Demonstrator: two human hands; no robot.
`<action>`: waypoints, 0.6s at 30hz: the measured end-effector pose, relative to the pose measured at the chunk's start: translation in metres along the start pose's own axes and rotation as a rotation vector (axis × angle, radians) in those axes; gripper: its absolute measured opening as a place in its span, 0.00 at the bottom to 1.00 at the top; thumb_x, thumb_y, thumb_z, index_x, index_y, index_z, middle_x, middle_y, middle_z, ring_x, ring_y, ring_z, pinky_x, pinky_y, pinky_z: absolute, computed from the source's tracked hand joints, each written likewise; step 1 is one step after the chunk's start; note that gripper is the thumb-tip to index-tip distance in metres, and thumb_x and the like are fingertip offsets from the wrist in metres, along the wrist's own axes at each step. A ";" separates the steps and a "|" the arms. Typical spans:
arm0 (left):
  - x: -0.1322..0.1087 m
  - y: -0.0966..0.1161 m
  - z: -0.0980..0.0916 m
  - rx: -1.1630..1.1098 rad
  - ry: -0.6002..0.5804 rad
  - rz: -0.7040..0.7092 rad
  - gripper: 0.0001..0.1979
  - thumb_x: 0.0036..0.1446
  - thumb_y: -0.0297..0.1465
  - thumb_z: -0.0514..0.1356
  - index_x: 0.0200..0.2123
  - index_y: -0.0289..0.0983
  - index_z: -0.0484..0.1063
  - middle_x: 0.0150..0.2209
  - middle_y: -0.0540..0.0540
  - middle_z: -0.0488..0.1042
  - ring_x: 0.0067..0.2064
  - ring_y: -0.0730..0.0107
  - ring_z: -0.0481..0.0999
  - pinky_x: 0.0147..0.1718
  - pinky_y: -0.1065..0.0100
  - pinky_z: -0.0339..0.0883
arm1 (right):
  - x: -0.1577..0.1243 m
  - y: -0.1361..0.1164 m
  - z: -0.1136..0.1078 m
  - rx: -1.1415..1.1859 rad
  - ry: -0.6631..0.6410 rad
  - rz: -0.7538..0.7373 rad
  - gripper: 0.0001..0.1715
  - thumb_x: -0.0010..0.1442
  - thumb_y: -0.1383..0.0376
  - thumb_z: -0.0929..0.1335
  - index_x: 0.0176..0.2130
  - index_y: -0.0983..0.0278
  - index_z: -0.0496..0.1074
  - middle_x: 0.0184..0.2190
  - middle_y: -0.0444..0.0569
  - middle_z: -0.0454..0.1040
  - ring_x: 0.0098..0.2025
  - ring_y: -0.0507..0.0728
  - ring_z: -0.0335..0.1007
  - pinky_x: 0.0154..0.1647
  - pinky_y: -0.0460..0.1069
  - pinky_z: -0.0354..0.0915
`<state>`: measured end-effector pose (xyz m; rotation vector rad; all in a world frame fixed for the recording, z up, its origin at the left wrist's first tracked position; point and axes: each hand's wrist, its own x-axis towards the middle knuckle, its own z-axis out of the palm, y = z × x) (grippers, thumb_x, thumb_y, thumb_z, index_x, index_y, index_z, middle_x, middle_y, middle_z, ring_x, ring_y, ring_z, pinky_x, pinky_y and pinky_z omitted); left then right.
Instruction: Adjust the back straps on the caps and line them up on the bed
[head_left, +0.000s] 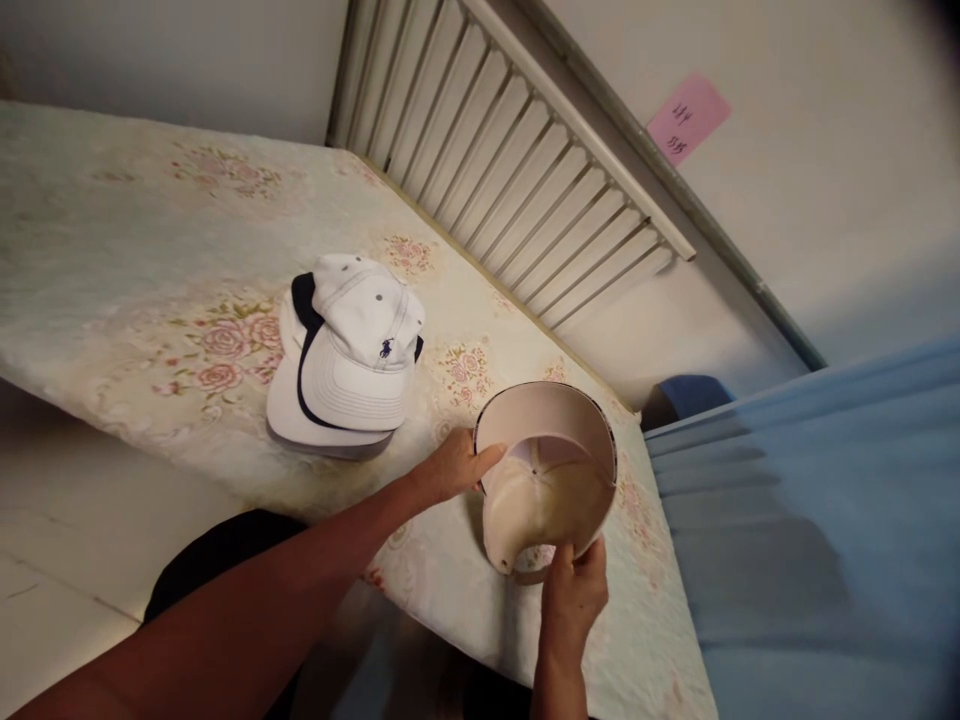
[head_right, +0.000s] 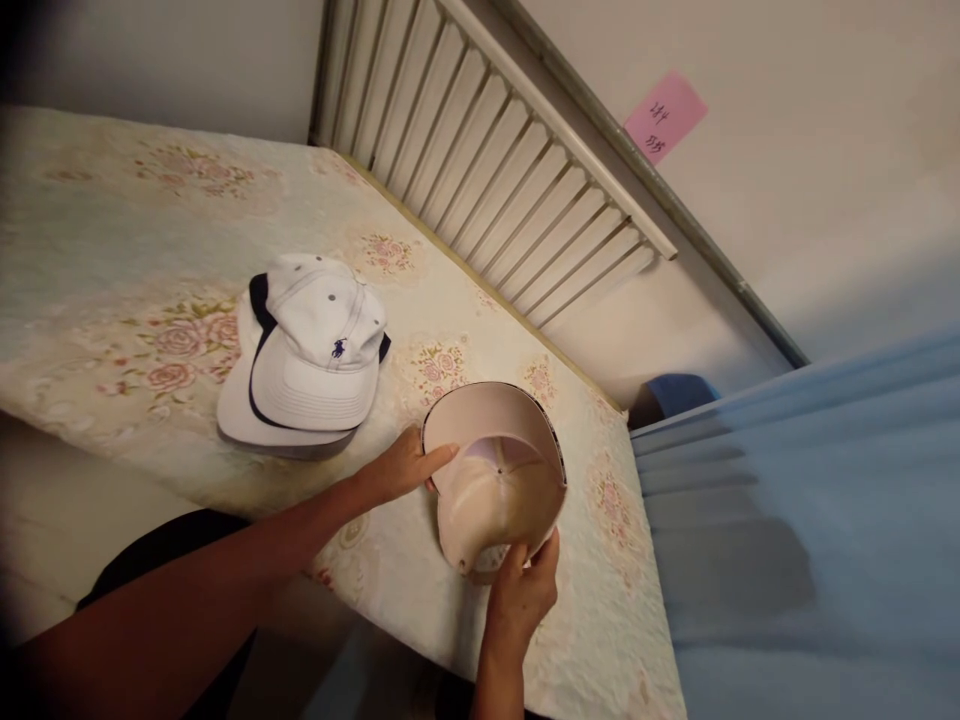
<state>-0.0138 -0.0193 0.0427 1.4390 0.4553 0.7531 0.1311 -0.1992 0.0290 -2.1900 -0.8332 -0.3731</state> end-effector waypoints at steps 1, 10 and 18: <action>0.000 0.001 0.000 0.002 -0.002 0.002 0.18 0.57 0.39 0.52 0.33 0.29 0.74 0.21 0.49 0.70 0.22 0.73 0.70 0.18 0.75 0.63 | 0.002 0.002 -0.001 -0.037 0.011 0.017 0.23 0.56 0.58 0.61 0.49 0.64 0.67 0.32 0.50 0.76 0.30 0.59 0.69 0.31 0.50 0.61; -0.002 0.003 0.001 0.033 0.009 -0.008 0.18 0.57 0.38 0.52 0.32 0.30 0.74 0.22 0.48 0.71 0.21 0.74 0.68 0.18 0.75 0.61 | 0.003 -0.029 -0.019 0.044 0.129 0.091 0.25 0.55 0.60 0.63 0.51 0.66 0.67 0.44 0.57 0.74 0.41 0.62 0.71 0.42 0.54 0.64; -0.005 0.007 0.000 0.110 0.019 0.036 0.17 0.57 0.37 0.51 0.28 0.30 0.72 0.20 0.50 0.69 0.22 0.74 0.68 0.20 0.76 0.60 | 0.001 -0.056 0.002 0.168 -0.127 -0.031 0.22 0.56 0.59 0.61 0.47 0.67 0.70 0.44 0.57 0.74 0.47 0.62 0.70 0.50 0.56 0.64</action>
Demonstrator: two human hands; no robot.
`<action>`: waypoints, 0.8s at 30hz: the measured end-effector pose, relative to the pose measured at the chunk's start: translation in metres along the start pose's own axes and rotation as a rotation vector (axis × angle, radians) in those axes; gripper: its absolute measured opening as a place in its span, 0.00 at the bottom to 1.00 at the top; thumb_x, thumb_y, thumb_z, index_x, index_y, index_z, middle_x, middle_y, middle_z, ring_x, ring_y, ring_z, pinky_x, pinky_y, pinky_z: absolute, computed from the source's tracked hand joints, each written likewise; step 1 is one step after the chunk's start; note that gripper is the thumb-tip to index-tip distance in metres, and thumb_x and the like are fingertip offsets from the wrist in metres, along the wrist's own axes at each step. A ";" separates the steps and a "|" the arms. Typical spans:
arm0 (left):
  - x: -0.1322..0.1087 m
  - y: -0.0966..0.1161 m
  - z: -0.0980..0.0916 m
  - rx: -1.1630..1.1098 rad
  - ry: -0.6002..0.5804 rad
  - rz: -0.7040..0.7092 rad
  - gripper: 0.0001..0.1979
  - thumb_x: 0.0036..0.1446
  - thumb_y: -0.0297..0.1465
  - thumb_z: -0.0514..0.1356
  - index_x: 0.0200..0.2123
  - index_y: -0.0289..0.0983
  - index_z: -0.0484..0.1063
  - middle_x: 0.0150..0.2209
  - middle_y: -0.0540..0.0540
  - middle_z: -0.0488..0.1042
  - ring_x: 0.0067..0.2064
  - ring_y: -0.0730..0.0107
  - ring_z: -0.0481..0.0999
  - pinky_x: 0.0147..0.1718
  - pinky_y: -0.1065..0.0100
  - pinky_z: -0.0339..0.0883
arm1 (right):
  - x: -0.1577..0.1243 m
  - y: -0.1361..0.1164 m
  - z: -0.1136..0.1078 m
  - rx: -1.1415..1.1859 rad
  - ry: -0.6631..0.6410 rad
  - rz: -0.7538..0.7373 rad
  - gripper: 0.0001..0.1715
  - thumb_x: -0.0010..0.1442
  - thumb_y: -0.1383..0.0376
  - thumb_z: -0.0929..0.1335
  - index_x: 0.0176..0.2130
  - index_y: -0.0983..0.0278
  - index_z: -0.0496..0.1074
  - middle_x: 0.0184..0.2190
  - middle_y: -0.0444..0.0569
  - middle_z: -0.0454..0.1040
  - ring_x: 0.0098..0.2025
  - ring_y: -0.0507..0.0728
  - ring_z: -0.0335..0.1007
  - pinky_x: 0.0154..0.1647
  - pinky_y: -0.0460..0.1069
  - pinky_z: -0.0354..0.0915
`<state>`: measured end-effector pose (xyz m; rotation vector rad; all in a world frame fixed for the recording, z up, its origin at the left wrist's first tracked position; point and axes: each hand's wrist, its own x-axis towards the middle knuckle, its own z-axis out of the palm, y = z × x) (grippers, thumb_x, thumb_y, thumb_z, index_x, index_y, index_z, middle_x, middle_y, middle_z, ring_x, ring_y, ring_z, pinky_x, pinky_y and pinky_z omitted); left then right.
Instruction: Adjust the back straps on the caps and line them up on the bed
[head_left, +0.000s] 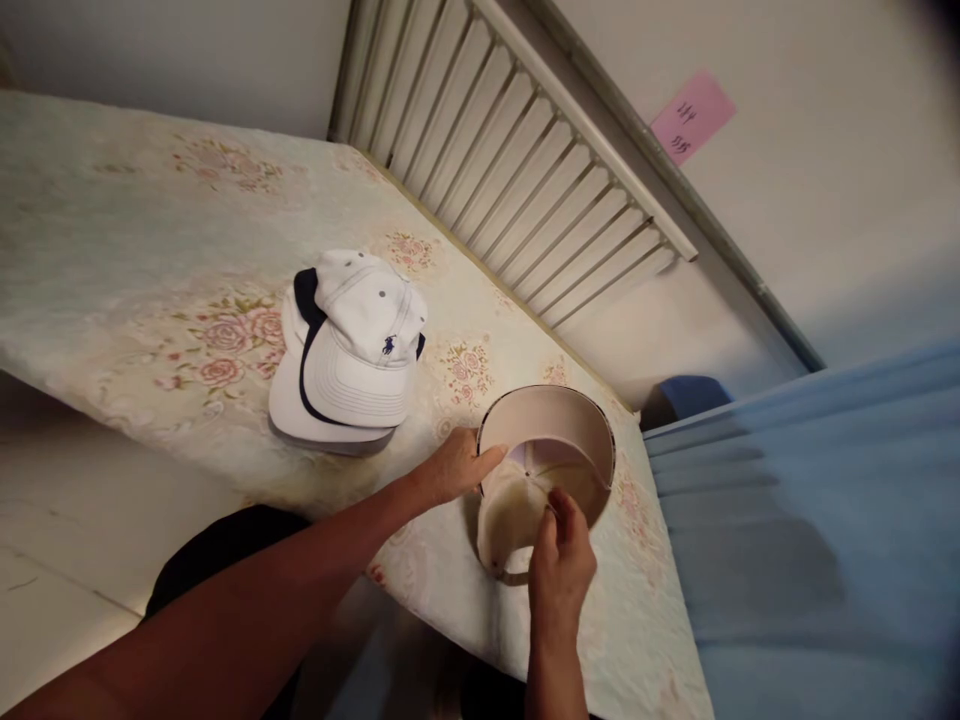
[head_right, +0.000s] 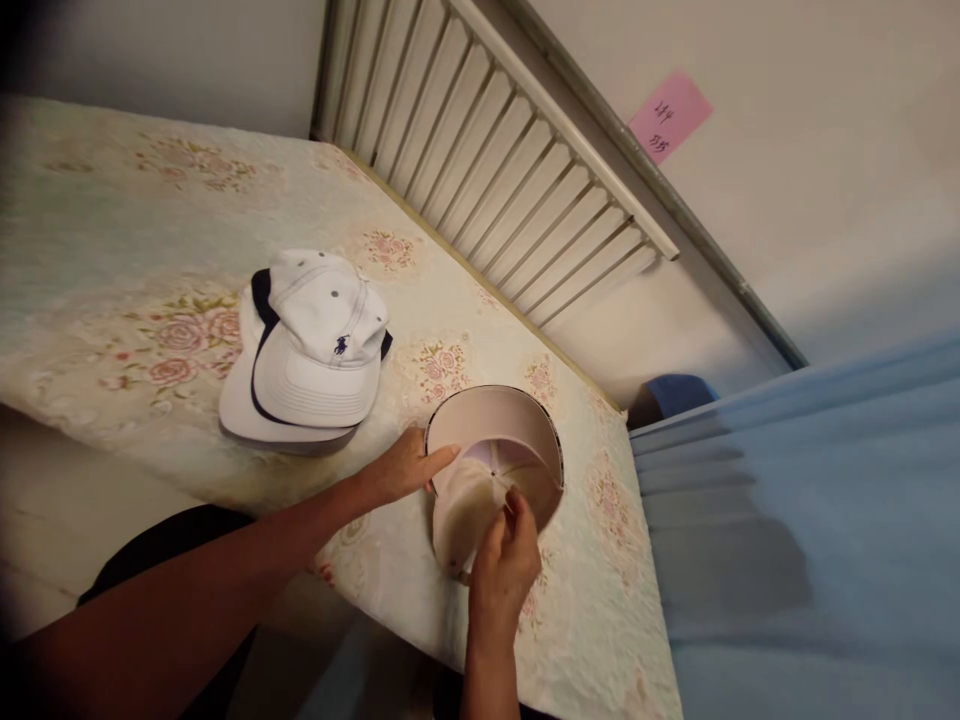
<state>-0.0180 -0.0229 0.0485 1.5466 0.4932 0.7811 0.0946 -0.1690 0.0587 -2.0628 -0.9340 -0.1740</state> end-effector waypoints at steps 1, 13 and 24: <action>0.000 0.001 0.000 -0.002 0.003 -0.005 0.17 0.57 0.37 0.51 0.28 0.30 0.72 0.20 0.50 0.68 0.21 0.74 0.68 0.20 0.76 0.60 | 0.006 0.007 0.006 0.029 -0.061 0.049 0.23 0.56 0.58 0.62 0.47 0.68 0.70 0.44 0.57 0.75 0.47 0.62 0.71 0.49 0.56 0.64; -0.004 0.010 0.000 0.039 -0.016 0.034 0.15 0.56 0.35 0.51 0.25 0.32 0.71 0.19 0.51 0.68 0.24 0.73 0.67 0.23 0.75 0.60 | 0.054 0.063 0.027 0.060 -0.009 0.071 0.26 0.53 0.57 0.61 0.45 0.69 0.72 0.39 0.57 0.78 0.41 0.61 0.73 0.40 0.53 0.67; -0.018 0.026 0.004 0.239 -0.027 0.175 0.14 0.57 0.32 0.50 0.26 0.32 0.72 0.22 0.50 0.69 0.27 0.73 0.66 0.27 0.74 0.58 | 0.045 0.050 0.020 0.056 -0.071 0.068 0.24 0.52 0.59 0.62 0.44 0.69 0.74 0.42 0.58 0.77 0.46 0.62 0.73 0.50 0.56 0.64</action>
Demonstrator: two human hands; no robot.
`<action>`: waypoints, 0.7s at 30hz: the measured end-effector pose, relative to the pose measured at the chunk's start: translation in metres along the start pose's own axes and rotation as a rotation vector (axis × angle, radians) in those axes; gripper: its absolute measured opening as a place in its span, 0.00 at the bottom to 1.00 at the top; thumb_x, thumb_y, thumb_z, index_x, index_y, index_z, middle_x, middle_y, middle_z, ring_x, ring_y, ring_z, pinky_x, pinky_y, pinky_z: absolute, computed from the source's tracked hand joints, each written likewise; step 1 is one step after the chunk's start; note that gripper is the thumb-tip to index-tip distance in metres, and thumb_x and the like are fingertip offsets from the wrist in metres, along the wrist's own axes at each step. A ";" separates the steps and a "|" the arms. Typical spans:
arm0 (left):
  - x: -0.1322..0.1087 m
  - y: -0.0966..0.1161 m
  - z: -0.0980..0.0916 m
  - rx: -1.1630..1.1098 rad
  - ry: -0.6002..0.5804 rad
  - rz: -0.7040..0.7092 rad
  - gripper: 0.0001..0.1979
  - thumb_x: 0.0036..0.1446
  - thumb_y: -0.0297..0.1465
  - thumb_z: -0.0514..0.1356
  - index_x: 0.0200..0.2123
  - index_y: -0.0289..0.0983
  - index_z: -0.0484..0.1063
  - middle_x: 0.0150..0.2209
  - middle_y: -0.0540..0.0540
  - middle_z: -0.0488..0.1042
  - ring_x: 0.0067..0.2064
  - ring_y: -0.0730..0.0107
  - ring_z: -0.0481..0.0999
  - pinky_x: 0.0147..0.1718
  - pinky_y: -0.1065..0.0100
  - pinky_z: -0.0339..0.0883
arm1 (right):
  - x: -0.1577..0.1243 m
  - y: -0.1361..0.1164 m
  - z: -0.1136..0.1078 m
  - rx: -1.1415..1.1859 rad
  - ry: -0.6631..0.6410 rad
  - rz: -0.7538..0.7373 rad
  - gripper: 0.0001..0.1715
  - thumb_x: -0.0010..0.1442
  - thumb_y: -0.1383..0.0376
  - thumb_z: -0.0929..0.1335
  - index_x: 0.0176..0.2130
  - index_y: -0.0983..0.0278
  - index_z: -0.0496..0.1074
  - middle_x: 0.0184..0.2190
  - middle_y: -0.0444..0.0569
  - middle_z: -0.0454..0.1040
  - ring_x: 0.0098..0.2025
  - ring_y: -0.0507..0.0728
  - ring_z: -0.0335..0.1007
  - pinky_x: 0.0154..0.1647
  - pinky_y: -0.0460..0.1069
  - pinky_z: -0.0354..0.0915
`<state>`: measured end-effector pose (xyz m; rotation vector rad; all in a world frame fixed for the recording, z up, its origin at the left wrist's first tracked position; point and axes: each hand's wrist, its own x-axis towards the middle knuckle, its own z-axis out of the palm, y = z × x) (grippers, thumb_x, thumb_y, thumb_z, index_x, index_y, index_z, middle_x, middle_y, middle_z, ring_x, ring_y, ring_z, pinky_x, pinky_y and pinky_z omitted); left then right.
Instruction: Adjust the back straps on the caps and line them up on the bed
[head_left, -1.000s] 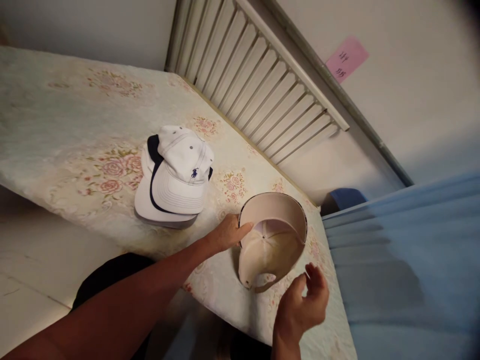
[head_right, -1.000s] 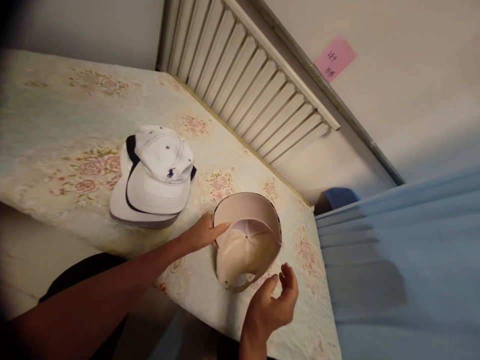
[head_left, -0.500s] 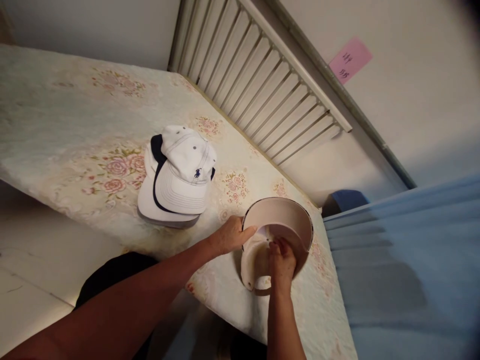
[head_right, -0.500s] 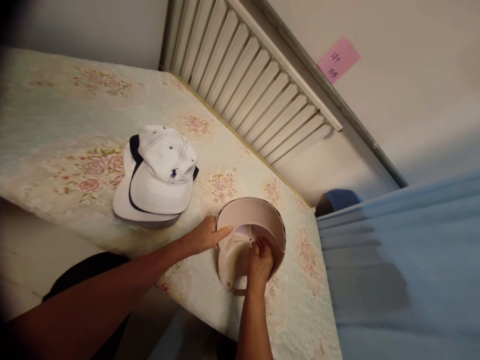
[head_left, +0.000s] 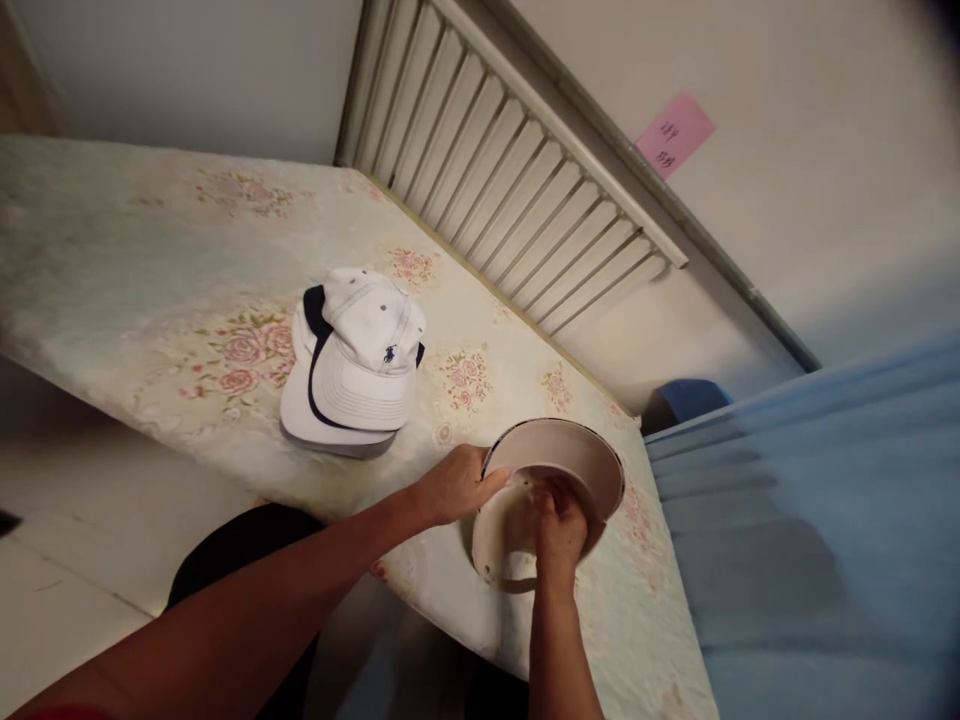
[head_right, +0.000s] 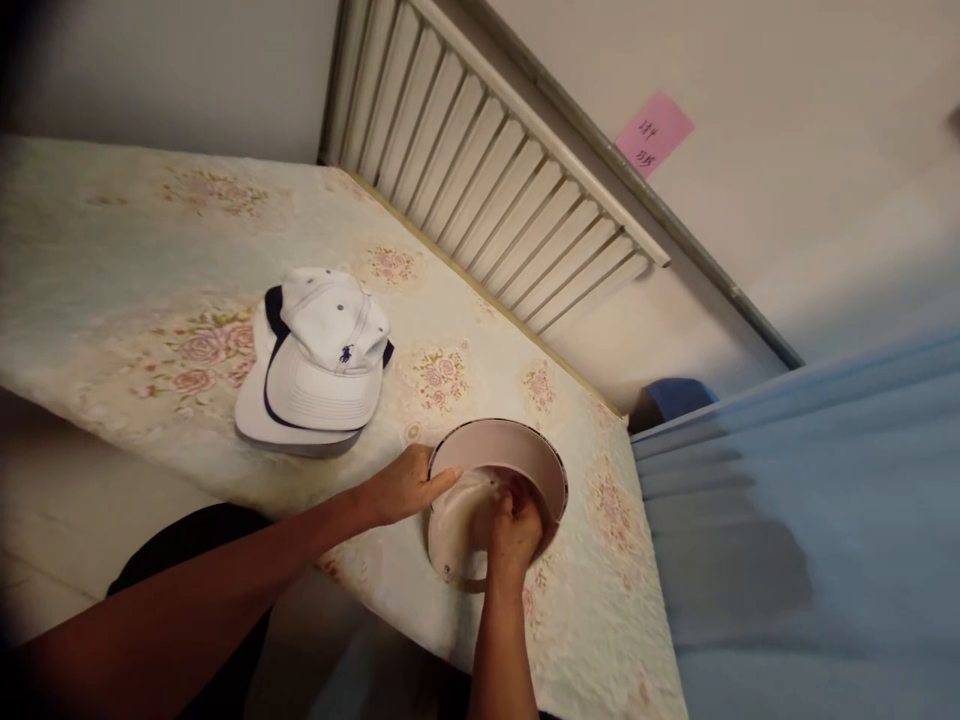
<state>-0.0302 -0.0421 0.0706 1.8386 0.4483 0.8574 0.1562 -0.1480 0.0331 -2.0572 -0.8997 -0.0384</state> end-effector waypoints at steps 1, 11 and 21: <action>0.000 0.006 0.000 0.031 -0.001 0.006 0.14 0.57 0.32 0.50 0.27 0.32 0.72 0.23 0.50 0.70 0.27 0.73 0.66 0.28 0.73 0.58 | -0.001 -0.002 -0.005 -0.008 0.024 0.007 0.24 0.52 0.59 0.62 0.44 0.70 0.74 0.41 0.59 0.77 0.46 0.62 0.73 0.50 0.56 0.64; 0.012 0.093 -0.009 0.362 -0.092 0.069 0.13 0.55 0.32 0.51 0.29 0.34 0.74 0.25 0.47 0.73 0.28 0.68 0.70 0.28 0.72 0.56 | -0.036 -0.045 -0.060 0.114 0.061 0.001 0.23 0.48 0.57 0.65 0.40 0.69 0.74 0.39 0.59 0.78 0.43 0.64 0.73 0.48 0.58 0.65; -0.001 0.135 -0.002 0.546 -0.182 0.184 0.13 0.56 0.35 0.51 0.32 0.36 0.74 0.29 0.46 0.76 0.31 0.66 0.71 0.30 0.72 0.56 | -0.061 -0.112 -0.184 -0.124 0.369 -0.491 0.24 0.56 0.57 0.66 0.50 0.65 0.67 0.42 0.55 0.72 0.40 0.58 0.67 0.42 0.54 0.64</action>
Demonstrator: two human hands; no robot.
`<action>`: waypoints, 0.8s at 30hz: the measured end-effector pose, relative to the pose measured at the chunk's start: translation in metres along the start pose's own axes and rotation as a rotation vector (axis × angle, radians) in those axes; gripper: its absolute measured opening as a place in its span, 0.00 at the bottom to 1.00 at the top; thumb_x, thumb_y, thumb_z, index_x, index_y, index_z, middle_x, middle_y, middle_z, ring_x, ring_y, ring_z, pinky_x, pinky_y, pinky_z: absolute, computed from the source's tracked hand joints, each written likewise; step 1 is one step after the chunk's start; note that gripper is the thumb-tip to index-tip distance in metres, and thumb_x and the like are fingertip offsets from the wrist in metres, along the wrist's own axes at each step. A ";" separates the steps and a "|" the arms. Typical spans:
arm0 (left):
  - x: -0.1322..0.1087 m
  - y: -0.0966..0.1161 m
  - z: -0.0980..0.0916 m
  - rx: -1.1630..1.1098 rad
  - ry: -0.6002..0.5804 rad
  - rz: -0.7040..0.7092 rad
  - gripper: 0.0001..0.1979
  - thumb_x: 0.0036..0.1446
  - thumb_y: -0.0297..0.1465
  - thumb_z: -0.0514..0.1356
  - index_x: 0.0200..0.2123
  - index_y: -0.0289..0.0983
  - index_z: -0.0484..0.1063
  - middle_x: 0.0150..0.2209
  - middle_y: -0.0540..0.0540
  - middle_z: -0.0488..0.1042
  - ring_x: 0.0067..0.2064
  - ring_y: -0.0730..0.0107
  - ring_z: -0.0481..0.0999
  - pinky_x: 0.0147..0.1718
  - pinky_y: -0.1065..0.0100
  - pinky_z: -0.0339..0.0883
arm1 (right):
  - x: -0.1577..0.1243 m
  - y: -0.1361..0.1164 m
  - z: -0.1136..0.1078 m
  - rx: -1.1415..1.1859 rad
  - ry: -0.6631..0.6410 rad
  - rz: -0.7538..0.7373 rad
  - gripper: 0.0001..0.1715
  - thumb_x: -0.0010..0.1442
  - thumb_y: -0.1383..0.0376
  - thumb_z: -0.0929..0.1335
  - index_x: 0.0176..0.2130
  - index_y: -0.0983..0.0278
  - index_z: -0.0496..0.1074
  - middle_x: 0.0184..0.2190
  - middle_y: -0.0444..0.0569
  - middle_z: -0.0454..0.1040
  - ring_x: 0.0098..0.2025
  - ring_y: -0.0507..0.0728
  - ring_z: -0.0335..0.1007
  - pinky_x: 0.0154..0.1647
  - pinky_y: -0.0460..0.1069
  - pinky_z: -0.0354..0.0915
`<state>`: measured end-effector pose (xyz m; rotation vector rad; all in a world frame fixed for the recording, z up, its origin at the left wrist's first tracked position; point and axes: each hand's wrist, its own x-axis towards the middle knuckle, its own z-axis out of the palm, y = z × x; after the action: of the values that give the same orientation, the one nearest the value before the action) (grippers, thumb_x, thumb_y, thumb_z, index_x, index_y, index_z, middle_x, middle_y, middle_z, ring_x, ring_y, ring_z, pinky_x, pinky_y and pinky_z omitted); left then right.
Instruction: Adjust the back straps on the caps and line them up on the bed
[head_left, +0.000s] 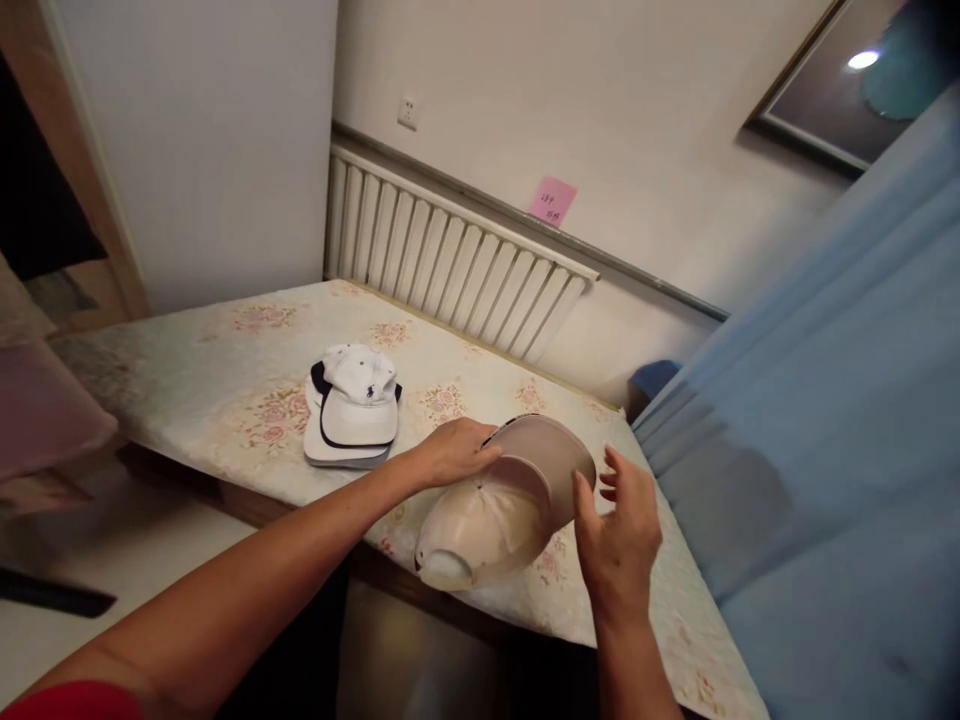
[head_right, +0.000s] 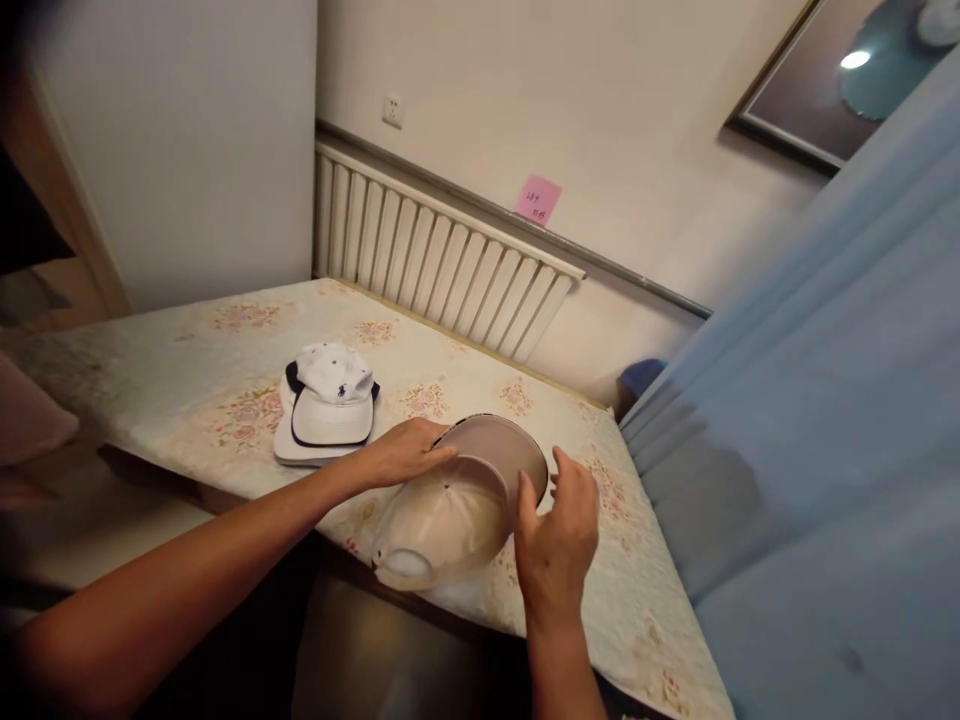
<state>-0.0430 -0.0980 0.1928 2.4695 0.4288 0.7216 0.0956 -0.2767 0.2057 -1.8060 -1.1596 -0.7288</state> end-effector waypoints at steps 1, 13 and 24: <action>-0.002 0.005 0.000 0.002 -0.016 0.013 0.14 0.56 0.35 0.51 0.31 0.36 0.74 0.28 0.47 0.75 0.30 0.67 0.71 0.30 0.72 0.55 | 0.008 0.003 -0.004 -0.040 -0.066 -0.047 0.24 0.56 0.56 0.66 0.49 0.65 0.68 0.41 0.55 0.72 0.40 0.59 0.67 0.43 0.55 0.63; -0.030 0.021 0.000 -0.059 -0.133 0.025 0.14 0.57 0.38 0.53 0.30 0.34 0.71 0.27 0.50 0.71 0.30 0.70 0.68 0.29 0.72 0.55 | 0.028 0.013 -0.019 0.225 -0.837 0.206 0.13 0.55 0.58 0.63 0.25 0.62 0.68 0.24 0.41 0.69 0.28 0.53 0.64 0.28 0.46 0.56; -0.094 0.039 0.054 -0.212 0.275 -0.140 0.11 0.61 0.31 0.47 0.30 0.37 0.67 0.30 0.48 0.70 0.34 0.71 0.68 0.36 0.70 0.60 | 0.027 0.006 -0.015 0.165 -0.767 0.208 0.14 0.55 0.58 0.62 0.23 0.62 0.65 0.20 0.39 0.64 0.26 0.52 0.60 0.26 0.46 0.51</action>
<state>-0.0820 -0.1920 0.1380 2.1279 0.5878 0.9975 0.1114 -0.2795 0.2328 -2.0792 -1.4157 0.2157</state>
